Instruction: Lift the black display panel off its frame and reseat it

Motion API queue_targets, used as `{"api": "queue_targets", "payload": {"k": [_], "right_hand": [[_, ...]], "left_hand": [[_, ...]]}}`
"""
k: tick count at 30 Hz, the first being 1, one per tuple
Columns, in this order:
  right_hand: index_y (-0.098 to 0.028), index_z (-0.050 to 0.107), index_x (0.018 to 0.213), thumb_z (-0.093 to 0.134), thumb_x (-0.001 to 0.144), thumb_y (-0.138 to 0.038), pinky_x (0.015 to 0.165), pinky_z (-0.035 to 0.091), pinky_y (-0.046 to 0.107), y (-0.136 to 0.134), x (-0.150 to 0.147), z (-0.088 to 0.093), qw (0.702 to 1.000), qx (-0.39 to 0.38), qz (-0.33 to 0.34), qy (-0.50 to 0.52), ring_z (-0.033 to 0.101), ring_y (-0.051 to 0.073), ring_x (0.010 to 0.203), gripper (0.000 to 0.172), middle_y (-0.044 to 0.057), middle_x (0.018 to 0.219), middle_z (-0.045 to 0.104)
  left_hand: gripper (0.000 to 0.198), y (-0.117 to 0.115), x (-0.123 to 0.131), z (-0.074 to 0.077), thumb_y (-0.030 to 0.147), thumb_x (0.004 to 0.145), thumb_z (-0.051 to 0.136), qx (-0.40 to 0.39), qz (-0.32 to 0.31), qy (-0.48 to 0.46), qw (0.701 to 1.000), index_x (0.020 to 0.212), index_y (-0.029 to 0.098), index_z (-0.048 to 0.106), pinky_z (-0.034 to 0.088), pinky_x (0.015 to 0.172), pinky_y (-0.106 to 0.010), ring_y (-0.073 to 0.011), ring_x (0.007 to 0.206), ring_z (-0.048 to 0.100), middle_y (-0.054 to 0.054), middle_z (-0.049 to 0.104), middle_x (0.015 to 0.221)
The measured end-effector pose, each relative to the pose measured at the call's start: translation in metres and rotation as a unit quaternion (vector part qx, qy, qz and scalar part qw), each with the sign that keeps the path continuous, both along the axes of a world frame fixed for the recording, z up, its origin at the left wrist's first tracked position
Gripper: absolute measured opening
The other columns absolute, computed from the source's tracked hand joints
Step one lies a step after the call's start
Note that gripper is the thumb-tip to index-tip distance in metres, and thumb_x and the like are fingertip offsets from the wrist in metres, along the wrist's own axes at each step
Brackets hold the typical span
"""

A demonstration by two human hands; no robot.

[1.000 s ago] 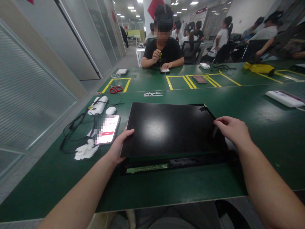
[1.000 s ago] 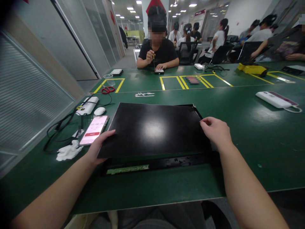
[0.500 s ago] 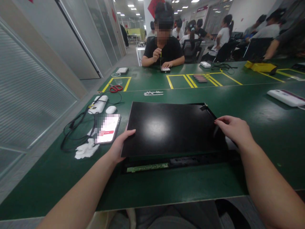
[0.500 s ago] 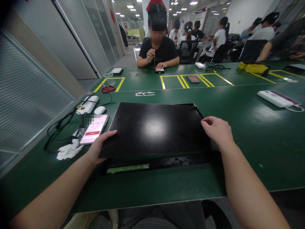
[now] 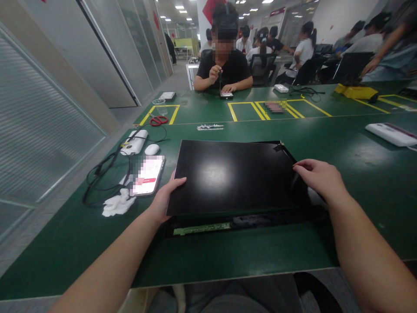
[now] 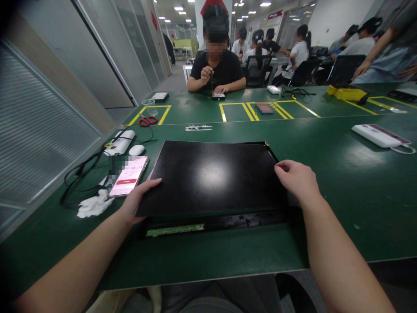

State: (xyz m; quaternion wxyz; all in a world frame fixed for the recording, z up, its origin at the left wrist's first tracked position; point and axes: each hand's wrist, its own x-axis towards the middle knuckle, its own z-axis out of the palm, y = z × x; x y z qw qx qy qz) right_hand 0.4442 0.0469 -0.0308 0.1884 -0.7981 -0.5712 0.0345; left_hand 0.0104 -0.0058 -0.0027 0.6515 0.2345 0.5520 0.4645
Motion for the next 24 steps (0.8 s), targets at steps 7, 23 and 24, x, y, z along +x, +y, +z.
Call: {"api": "queue_targets", "payload": {"k": [7, 23, 24], "right_hand": [[-0.029, 0.083, 0.097, 0.059, 0.084, -0.050, 0.071, 0.049, 0.040, -0.002, -0.002, 0.003, 1.000, -0.022, 0.000, -0.008, 0.070, 0.031, 0.086, 0.035, 0.008, 0.094, 0.079], [-0.030, 0.082, 0.098, 0.057, 0.086, -0.050, 0.076, 0.051, 0.044, -0.005, -0.006, 0.011, 0.999, -0.042, -0.001, 0.003, 0.072, 0.034, 0.095, 0.035, 0.009, 0.098, 0.079], [-0.030, 0.082, 0.098, 0.057, 0.086, -0.050, 0.076, 0.051, 0.043, -0.005, -0.006, 0.011, 0.999, -0.044, -0.002, 0.003, 0.072, 0.034, 0.095, 0.035, 0.009, 0.098, 0.079]], "left_hand": [[0.082, 0.002, -0.002, -0.007, 0.035, 0.072, 0.080, 0.073, -0.034, 0.009, 0.997, 0.150, 0.029, 0.054, 0.062, 0.087, -0.047, -0.0378, 0.105, 0.076, -0.007, 0.079, 0.117], [0.091, 0.002, -0.003, -0.014, 0.035, 0.071, 0.081, 0.103, -0.021, 0.030, 0.994, 0.156, 0.033, 0.046, 0.060, 0.092, -0.046, -0.0337, 0.107, 0.074, -0.005, 0.075, 0.127], [0.089, 0.003, -0.003, -0.013, 0.034, 0.071, 0.081, 0.102, -0.017, 0.040, 0.994, 0.154, 0.031, 0.048, 0.060, 0.092, -0.045, -0.0331, 0.105, 0.074, -0.006, 0.075, 0.124]]}}
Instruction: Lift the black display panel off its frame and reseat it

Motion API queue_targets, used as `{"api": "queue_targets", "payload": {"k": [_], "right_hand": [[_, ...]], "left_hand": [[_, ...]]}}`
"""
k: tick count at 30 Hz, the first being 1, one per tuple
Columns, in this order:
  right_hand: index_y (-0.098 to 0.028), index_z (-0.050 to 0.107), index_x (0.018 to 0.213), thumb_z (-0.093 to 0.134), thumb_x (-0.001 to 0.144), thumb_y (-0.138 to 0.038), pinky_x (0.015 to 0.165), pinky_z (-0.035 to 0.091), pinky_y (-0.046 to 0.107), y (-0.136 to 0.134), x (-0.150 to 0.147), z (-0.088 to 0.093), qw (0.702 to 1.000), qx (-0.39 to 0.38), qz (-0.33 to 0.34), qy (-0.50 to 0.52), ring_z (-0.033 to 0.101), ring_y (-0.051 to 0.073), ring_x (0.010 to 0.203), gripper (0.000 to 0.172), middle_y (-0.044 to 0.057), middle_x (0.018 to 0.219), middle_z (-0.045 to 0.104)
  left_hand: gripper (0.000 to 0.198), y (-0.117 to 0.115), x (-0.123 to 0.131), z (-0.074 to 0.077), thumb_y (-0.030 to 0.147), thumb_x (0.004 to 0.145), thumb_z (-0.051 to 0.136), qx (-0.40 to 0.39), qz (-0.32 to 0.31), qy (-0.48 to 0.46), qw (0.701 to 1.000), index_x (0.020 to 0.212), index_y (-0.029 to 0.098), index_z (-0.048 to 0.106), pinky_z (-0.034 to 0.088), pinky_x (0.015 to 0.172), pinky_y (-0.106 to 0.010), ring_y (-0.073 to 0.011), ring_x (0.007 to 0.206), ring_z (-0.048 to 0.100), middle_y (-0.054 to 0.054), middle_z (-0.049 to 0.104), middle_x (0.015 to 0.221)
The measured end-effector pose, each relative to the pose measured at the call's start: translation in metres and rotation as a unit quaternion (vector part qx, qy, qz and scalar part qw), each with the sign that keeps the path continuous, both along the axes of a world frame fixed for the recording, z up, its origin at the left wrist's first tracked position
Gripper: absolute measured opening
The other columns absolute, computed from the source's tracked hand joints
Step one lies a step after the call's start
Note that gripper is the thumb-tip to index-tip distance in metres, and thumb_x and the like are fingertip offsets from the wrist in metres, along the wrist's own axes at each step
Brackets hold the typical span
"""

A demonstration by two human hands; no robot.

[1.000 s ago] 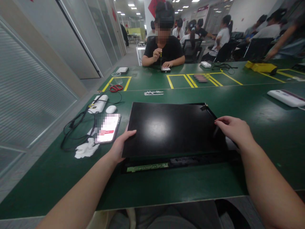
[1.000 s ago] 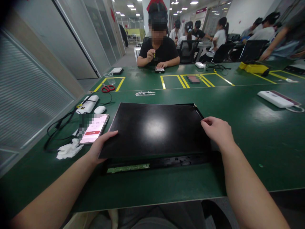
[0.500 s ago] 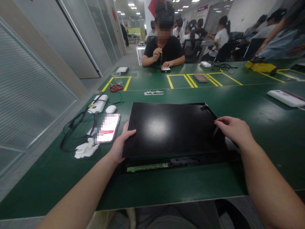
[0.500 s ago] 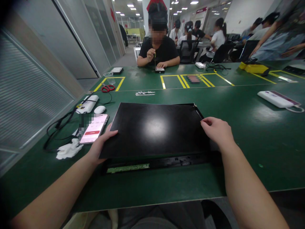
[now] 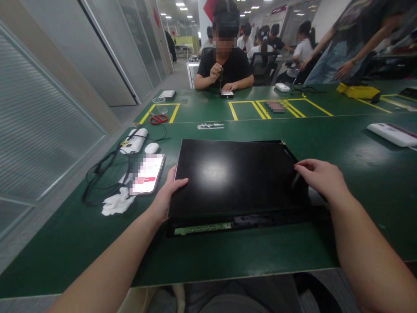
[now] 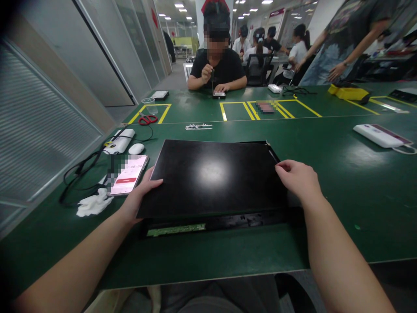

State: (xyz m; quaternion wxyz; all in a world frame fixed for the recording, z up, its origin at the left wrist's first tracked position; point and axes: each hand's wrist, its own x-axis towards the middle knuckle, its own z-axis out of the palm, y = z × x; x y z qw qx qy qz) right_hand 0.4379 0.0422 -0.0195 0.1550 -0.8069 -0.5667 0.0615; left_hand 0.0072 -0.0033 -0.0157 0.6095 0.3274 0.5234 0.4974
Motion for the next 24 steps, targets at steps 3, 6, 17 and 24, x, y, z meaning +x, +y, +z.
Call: {"api": "queue_targets", "payload": {"k": [3, 6, 17, 24], "right_hand": [[-0.030, 0.082, 0.098, 0.057, 0.086, -0.050, 0.077, 0.051, 0.043, 0.0002, -0.0007, 0.0011, 1.000, -0.008, -0.003, 0.002, 0.072, 0.034, 0.095, 0.035, 0.009, 0.098, 0.079], [-0.030, 0.082, 0.100, 0.056, 0.086, -0.050, 0.077, 0.051, 0.044, 0.0004, -0.0008, 0.0008, 1.000, -0.010, -0.003, -0.001, 0.072, 0.035, 0.095, 0.036, 0.009, 0.099, 0.080], [-0.030, 0.082, 0.096, 0.058, 0.085, -0.049, 0.073, 0.050, 0.042, -0.0008, -0.0022, 0.0037, 1.000, 0.000, 0.004, -0.004, 0.071, 0.034, 0.091, 0.033, 0.009, 0.097, 0.079], [-0.029, 0.083, 0.098, 0.057, 0.086, -0.049, 0.074, 0.051, 0.041, -0.0004, 0.0001, 0.0013, 1.000, -0.005, 0.004, -0.008, 0.071, 0.032, 0.092, 0.034, 0.008, 0.099, 0.080]], "left_hand": [[0.083, -0.0002, 0.0002, 0.0019, 0.030, 0.070, 0.082, -0.008, 0.015, 0.019, 1.000, 0.147, 0.028, 0.052, 0.060, 0.090, -0.042, -0.0307, 0.099, 0.075, -0.006, 0.076, 0.116], [0.079, -0.0002, 0.0008, 0.0022, 0.030, 0.069, 0.082, -0.007, 0.022, 0.028, 0.999, 0.143, 0.028, 0.054, 0.060, 0.084, -0.039, -0.0298, 0.096, 0.076, -0.005, 0.076, 0.112], [0.071, -0.0002, 0.0007, 0.0049, 0.029, 0.068, 0.083, -0.017, 0.007, 0.018, 1.000, 0.133, 0.029, 0.056, 0.061, 0.071, -0.036, -0.0295, 0.088, 0.077, -0.003, 0.076, 0.106], [0.064, -0.0003, 0.0019, 0.0061, 0.028, 0.066, 0.082, -0.018, 0.007, 0.017, 1.000, 0.125, 0.028, 0.057, 0.060, 0.071, -0.035, -0.0296, 0.089, 0.077, -0.003, 0.076, 0.103]]}}
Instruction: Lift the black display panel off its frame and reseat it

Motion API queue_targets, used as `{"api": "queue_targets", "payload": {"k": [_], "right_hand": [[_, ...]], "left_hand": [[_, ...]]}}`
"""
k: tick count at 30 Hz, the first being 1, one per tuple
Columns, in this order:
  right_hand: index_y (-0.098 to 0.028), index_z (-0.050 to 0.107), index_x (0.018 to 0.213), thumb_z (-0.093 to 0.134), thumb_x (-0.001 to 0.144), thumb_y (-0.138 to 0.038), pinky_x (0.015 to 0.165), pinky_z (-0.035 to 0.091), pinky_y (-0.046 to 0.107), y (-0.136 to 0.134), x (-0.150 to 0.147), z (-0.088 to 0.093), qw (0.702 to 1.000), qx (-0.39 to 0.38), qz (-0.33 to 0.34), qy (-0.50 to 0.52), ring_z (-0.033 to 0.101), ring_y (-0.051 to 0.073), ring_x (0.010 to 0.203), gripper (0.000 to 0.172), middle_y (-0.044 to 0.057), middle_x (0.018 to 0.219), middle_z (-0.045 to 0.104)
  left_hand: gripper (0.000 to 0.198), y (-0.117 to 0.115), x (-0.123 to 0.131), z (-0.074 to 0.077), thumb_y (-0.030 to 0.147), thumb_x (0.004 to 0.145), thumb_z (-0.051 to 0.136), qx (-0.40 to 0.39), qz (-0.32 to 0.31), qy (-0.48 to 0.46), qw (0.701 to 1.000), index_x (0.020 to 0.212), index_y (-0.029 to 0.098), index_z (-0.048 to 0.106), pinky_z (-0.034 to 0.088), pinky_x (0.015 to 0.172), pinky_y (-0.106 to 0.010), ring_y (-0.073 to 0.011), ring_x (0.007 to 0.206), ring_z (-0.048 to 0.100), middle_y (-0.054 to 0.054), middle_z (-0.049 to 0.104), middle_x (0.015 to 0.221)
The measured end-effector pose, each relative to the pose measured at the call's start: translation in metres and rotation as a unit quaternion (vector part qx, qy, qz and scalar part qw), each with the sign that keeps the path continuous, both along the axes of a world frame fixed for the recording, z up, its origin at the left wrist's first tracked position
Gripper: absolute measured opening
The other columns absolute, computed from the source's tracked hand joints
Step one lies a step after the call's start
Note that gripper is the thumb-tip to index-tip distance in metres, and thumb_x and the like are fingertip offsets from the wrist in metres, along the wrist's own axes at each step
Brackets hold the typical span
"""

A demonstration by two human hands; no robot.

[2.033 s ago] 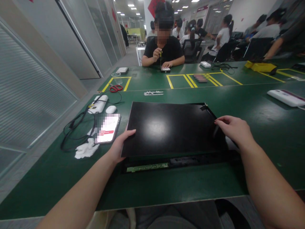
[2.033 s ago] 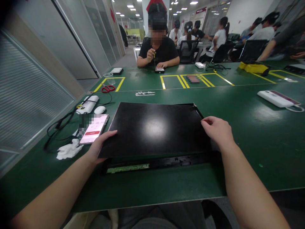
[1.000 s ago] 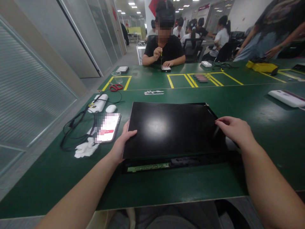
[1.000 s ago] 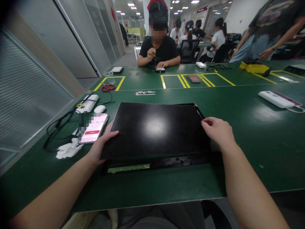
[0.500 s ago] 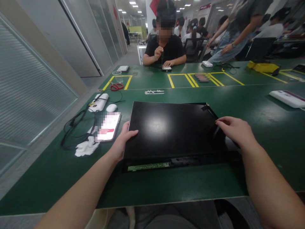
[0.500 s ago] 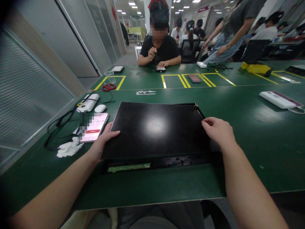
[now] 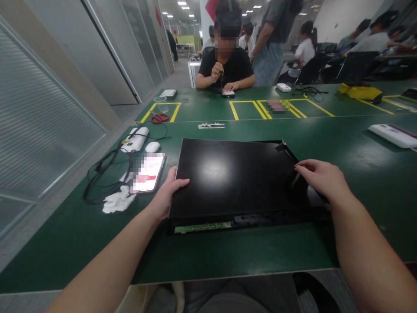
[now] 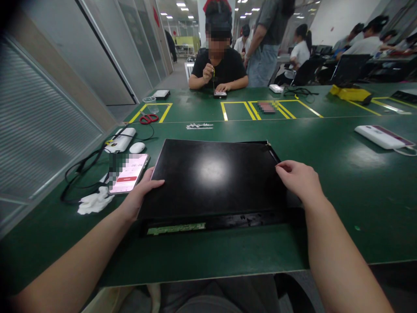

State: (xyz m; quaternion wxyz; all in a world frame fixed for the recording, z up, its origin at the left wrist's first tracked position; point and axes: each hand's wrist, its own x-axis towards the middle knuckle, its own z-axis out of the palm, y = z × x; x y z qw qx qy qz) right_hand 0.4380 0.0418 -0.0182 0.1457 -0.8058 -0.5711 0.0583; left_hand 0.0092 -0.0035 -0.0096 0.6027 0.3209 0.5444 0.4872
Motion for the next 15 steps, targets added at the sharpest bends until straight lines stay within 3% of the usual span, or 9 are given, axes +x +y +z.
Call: {"api": "queue_targets", "payload": {"k": [15], "right_hand": [[-0.030, 0.083, 0.099, 0.057, 0.086, -0.049, 0.076, 0.053, 0.043, -0.0002, 0.0003, 0.0010, 1.000, -0.007, 0.012, 0.007, 0.072, 0.034, 0.095, 0.034, 0.008, 0.099, 0.080]], "left_hand": [[0.060, 0.0003, -0.0023, -0.0035, 0.028, 0.066, 0.079, 0.004, -0.023, 0.011, 1.000, 0.122, 0.028, 0.056, 0.060, 0.077, -0.038, -0.0283, 0.090, 0.075, -0.002, 0.075, 0.107]]}}
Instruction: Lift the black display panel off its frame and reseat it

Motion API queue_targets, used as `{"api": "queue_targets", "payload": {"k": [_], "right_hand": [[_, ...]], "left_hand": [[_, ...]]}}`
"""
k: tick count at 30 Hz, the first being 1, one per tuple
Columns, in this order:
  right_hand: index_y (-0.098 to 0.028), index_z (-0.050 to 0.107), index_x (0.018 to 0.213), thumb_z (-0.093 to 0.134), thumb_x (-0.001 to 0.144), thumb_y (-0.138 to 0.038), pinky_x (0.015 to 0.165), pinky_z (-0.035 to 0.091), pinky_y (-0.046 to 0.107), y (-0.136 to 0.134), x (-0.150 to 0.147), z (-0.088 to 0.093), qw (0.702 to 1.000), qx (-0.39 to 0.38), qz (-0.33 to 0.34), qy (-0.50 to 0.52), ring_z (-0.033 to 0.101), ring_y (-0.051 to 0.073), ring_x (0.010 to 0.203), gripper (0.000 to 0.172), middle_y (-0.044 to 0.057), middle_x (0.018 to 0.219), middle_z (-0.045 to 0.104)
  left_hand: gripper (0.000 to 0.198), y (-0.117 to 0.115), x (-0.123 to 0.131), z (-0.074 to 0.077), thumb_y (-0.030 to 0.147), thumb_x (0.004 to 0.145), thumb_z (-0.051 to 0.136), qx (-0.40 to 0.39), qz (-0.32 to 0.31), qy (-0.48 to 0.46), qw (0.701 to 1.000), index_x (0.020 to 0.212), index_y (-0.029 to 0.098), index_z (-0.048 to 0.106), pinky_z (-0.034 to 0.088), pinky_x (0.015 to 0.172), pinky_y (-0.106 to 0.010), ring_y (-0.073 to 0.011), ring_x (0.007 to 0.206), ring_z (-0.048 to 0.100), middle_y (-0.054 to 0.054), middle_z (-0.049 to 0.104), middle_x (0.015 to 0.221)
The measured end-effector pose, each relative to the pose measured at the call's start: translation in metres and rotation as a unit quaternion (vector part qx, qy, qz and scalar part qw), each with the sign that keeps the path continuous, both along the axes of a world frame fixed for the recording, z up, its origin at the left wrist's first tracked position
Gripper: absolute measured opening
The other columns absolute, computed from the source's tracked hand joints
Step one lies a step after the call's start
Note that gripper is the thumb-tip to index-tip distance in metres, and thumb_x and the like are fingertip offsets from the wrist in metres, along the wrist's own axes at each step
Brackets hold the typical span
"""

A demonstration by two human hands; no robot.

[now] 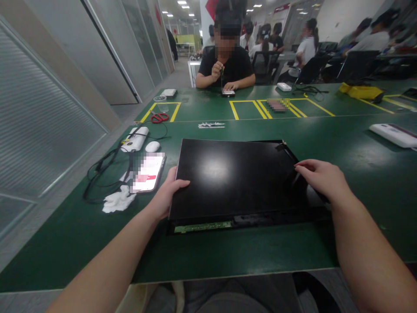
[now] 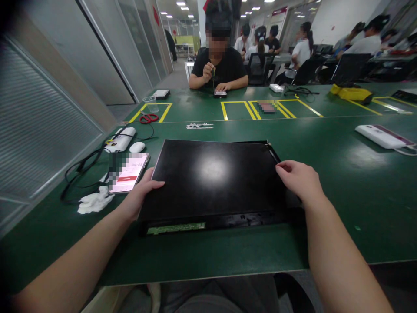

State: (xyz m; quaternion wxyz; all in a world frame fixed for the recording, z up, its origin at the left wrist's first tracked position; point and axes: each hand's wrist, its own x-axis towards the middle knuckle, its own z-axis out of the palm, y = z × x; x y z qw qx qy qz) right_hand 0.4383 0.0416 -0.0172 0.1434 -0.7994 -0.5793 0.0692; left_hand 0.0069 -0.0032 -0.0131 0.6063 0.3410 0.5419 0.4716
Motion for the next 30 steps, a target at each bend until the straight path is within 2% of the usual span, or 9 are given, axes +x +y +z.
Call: {"api": "queue_targets", "payload": {"k": [8, 11, 14, 17, 20, 23, 26, 30], "right_hand": [[-0.031, 0.082, 0.096, 0.058, 0.085, -0.050, 0.076, 0.053, 0.045, 0.001, 0.004, -0.003, 1.000, 0.014, 0.004, 0.001, 0.072, 0.035, 0.093, 0.032, 0.008, 0.097, 0.080], [-0.031, 0.082, 0.096, 0.058, 0.085, -0.050, 0.076, 0.054, 0.045, 0.000, 0.003, -0.002, 1.000, 0.010, 0.001, 0.002, 0.072, 0.035, 0.093, 0.032, 0.008, 0.097, 0.080], [-0.032, 0.082, 0.095, 0.058, 0.085, -0.049, 0.075, 0.053, 0.044, 0.000, 0.002, -0.001, 1.000, 0.006, -0.002, -0.004, 0.072, 0.035, 0.092, 0.031, 0.008, 0.096, 0.080], [-0.031, 0.082, 0.095, 0.058, 0.084, -0.050, 0.073, 0.052, 0.044, 0.001, 0.003, -0.001, 1.000, 0.011, -0.001, -0.013, 0.072, 0.034, 0.089, 0.032, 0.008, 0.095, 0.080], [-0.030, 0.083, 0.096, 0.057, 0.084, -0.050, 0.072, 0.052, 0.043, 0.001, 0.004, -0.002, 1.000, 0.011, 0.000, -0.015, 0.072, 0.033, 0.088, 0.035, 0.008, 0.094, 0.080], [-0.030, 0.083, 0.098, 0.056, 0.084, -0.051, 0.073, 0.051, 0.042, 0.001, 0.005, -0.002, 1.000, 0.003, -0.003, -0.015, 0.072, 0.033, 0.088, 0.036, 0.008, 0.094, 0.080], [-0.030, 0.083, 0.100, 0.056, 0.085, -0.052, 0.074, 0.051, 0.043, 0.002, 0.005, -0.002, 1.000, 0.004, -0.001, -0.020, 0.071, 0.033, 0.089, 0.038, 0.008, 0.098, 0.081], [-0.030, 0.083, 0.101, 0.055, 0.085, -0.051, 0.074, 0.050, 0.043, 0.003, 0.007, -0.003, 1.000, 0.000, 0.002, -0.025, 0.071, 0.033, 0.089, 0.039, 0.008, 0.100, 0.081]], "left_hand": [[0.060, -0.001, -0.004, -0.003, 0.032, 0.073, 0.080, 0.046, -0.010, 0.035, 0.998, 0.130, 0.025, 0.061, 0.058, 0.094, -0.046, -0.0330, 0.103, 0.073, -0.005, 0.076, 0.114], [0.048, 0.001, -0.007, -0.003, 0.046, 0.085, 0.073, 0.100, -0.011, 0.117, 0.988, 0.127, 0.022, 0.068, 0.049, 0.108, -0.047, -0.0359, 0.119, 0.068, -0.008, 0.075, 0.124], [0.043, 0.004, -0.010, -0.002, 0.051, 0.093, 0.064, 0.145, -0.021, 0.181, 0.972, 0.119, 0.019, 0.074, 0.044, 0.114, -0.046, -0.0369, 0.126, 0.063, -0.011, 0.075, 0.128], [0.038, 0.006, -0.010, -0.001, 0.046, 0.093, 0.061, 0.163, -0.033, 0.191, 0.967, 0.114, 0.020, 0.078, 0.046, 0.113, -0.044, -0.0363, 0.127, 0.064, -0.010, 0.077, 0.124], [0.033, 0.007, -0.011, -0.001, 0.043, 0.093, 0.057, 0.183, -0.021, 0.242, 0.953, 0.103, 0.022, 0.081, 0.046, 0.113, -0.042, -0.0365, 0.129, 0.062, -0.009, 0.079, 0.118], [0.036, 0.007, -0.012, -0.003, 0.045, 0.093, 0.055, 0.171, -0.024, 0.292, 0.941, 0.103, 0.022, 0.082, 0.047, 0.113, -0.046, -0.0385, 0.126, 0.064, -0.009, 0.080, 0.116], [0.037, 0.009, -0.014, -0.006, 0.046, 0.092, 0.055, 0.176, -0.039, 0.326, 0.928, 0.107, 0.023, 0.081, 0.040, 0.121, -0.049, -0.0382, 0.131, 0.062, -0.009, 0.078, 0.124], [0.036, 0.013, -0.015, -0.009, 0.045, 0.090, 0.056, 0.191, -0.047, 0.321, 0.926, 0.107, 0.025, 0.082, 0.030, 0.128, -0.047, -0.0361, 0.145, 0.053, -0.008, 0.074, 0.136]]}}
